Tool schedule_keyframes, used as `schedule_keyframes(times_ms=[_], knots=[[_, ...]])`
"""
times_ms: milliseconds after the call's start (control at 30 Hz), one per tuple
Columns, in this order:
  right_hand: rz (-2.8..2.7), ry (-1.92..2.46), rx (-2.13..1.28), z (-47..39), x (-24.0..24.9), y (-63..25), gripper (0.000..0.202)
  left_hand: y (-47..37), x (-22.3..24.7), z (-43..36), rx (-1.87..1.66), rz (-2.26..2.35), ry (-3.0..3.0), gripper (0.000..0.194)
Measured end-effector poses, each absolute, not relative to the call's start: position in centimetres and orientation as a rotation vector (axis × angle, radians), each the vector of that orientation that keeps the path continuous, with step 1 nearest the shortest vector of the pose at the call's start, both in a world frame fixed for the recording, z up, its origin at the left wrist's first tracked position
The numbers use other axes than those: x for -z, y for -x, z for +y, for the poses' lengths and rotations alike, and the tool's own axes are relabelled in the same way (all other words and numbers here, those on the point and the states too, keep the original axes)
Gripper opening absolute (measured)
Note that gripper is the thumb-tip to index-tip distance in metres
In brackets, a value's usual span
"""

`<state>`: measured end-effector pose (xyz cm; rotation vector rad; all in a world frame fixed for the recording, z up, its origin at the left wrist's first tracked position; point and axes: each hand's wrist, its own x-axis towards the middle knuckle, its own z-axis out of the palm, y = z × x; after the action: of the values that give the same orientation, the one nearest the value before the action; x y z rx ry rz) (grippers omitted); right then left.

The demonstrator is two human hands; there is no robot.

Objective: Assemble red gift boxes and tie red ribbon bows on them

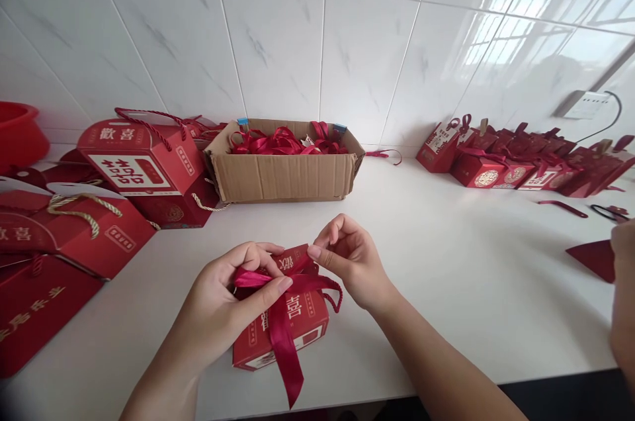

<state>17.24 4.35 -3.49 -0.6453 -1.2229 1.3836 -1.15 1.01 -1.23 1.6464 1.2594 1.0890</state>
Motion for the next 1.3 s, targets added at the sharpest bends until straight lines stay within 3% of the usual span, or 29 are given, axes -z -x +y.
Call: schedule_keyframes(times_ms=[233,433,600,767,900,1300], knots=[[-1.2,0.618,-1.319,4.63,3.53,-17.44,0.033,1.07,1.33,0.99,-1.058,1.256,-1.629,0.023],[-1.351,0.725,-1.355,4.67,3.57,-17.62,0.02,1.06,1.34,1.01,-1.047,1.267,-1.685,0.018],[-1.54,0.811,-1.413,4.74,3.58,-17.89,0.043,1.15,1.35,1.08,-1.058,1.253,-1.682,0.017],[-1.567,0.809,-1.407,4.12,2.98,-17.45,0.033,0.98,1.43,1.09,-1.083,1.219,-1.662,0.027],[-1.536,0.827,-1.259,3.82,2.86,-17.28,0.032,0.83,1.53,1.1,-1.076,1.195,-1.64,0.038],[-1.435,0.873,-1.033,4.49,3.49,-17.05,0.033,0.65,1.43,1.39,-1.029,1.251,-1.639,0.038]])
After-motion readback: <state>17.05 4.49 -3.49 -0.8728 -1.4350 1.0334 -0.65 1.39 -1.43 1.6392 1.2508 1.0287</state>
